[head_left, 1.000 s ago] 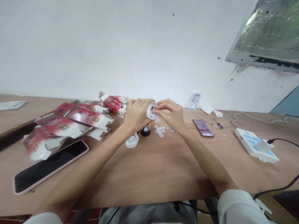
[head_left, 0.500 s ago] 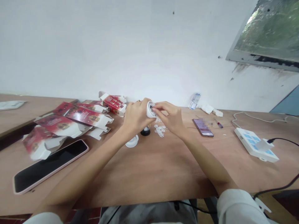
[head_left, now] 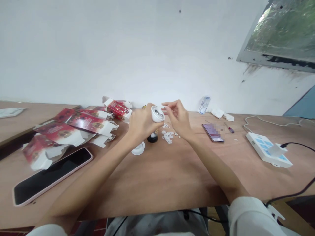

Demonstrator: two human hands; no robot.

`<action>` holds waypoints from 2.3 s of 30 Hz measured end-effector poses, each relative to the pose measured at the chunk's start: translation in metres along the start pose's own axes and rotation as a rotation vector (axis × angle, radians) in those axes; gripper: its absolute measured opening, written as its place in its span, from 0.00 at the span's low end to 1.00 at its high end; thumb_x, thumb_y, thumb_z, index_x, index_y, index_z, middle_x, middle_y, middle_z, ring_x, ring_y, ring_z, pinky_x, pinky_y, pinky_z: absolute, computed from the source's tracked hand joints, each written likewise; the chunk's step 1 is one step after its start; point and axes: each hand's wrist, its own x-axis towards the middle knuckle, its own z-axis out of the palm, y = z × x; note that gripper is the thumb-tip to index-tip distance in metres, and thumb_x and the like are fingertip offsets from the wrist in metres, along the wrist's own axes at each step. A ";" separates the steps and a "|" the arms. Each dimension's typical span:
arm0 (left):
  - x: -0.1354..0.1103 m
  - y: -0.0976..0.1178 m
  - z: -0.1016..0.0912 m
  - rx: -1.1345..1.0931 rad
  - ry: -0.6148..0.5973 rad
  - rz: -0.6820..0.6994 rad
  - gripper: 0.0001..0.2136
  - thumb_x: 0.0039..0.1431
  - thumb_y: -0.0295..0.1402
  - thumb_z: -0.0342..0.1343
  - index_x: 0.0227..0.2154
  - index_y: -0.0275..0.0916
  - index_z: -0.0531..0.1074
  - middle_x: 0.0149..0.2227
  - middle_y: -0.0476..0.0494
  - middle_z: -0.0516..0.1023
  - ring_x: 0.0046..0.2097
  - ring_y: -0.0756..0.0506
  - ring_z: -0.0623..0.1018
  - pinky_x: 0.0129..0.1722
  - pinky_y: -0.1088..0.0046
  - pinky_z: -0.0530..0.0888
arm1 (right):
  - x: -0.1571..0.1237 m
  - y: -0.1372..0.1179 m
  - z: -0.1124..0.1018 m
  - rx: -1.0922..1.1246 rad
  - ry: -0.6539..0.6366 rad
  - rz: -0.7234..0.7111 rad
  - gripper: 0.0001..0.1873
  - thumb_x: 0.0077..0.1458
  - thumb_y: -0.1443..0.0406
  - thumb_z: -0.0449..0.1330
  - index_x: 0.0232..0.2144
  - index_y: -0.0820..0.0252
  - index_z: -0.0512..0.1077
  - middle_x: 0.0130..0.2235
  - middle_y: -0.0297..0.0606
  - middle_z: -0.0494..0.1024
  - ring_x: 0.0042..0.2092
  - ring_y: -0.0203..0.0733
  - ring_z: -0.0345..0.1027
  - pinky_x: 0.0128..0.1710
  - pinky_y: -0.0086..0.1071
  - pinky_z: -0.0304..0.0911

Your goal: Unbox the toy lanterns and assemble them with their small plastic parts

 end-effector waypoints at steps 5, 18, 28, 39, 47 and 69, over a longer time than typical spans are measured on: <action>0.001 -0.003 0.006 0.011 -0.014 -0.015 0.21 0.49 0.45 0.54 0.44 0.39 0.65 0.32 0.40 0.78 0.35 0.38 0.77 0.29 0.70 0.66 | -0.004 0.053 0.015 0.406 0.250 0.670 0.09 0.53 0.72 0.52 0.23 0.58 0.58 0.23 0.27 0.68 0.24 0.28 0.64 0.29 0.24 0.65; -0.005 0.004 0.023 0.046 0.101 0.116 0.15 0.50 0.38 0.53 0.40 0.37 0.66 0.34 0.39 0.78 0.38 0.39 0.77 0.39 0.65 0.67 | -0.075 0.107 -0.004 0.206 0.375 0.733 0.08 0.53 0.66 0.47 0.22 0.56 0.58 0.18 0.24 0.52 0.18 0.31 0.44 0.19 0.25 0.43; -0.004 0.001 0.013 -0.030 0.139 0.129 0.16 0.52 0.40 0.52 0.42 0.37 0.65 0.34 0.39 0.77 0.37 0.40 0.76 0.38 0.65 0.65 | -0.128 0.048 -0.048 -0.392 -0.710 0.251 0.10 0.52 0.58 0.60 0.34 0.57 0.66 0.34 0.34 0.69 0.35 0.38 0.62 0.36 0.32 0.56; -0.008 0.006 0.012 -0.070 0.157 0.202 0.15 0.51 0.39 0.52 0.41 0.37 0.66 0.34 0.42 0.77 0.37 0.42 0.75 0.40 0.67 0.64 | -0.122 0.061 -0.053 -0.316 -0.551 0.446 0.13 0.52 0.63 0.61 0.23 0.56 0.59 0.28 0.32 0.65 0.30 0.37 0.55 0.34 0.32 0.53; -0.008 0.020 0.038 0.045 0.048 0.614 0.13 0.54 0.32 0.52 0.43 0.36 0.67 0.39 0.39 0.77 0.41 0.40 0.74 0.41 0.63 0.62 | -0.112 0.057 -0.040 0.693 0.113 1.175 0.17 0.63 0.67 0.43 0.21 0.58 0.50 0.20 0.24 0.48 0.19 0.27 0.41 0.19 0.20 0.43; -0.061 0.035 0.098 0.332 -0.193 0.872 0.11 0.49 0.20 0.52 0.30 0.39 0.76 0.34 0.35 0.75 0.39 0.35 0.74 0.38 0.56 0.63 | -0.040 0.107 -0.103 -0.085 -0.087 1.230 0.08 0.59 0.65 0.54 0.31 0.66 0.68 0.27 0.31 0.68 0.24 0.28 0.61 0.22 0.23 0.59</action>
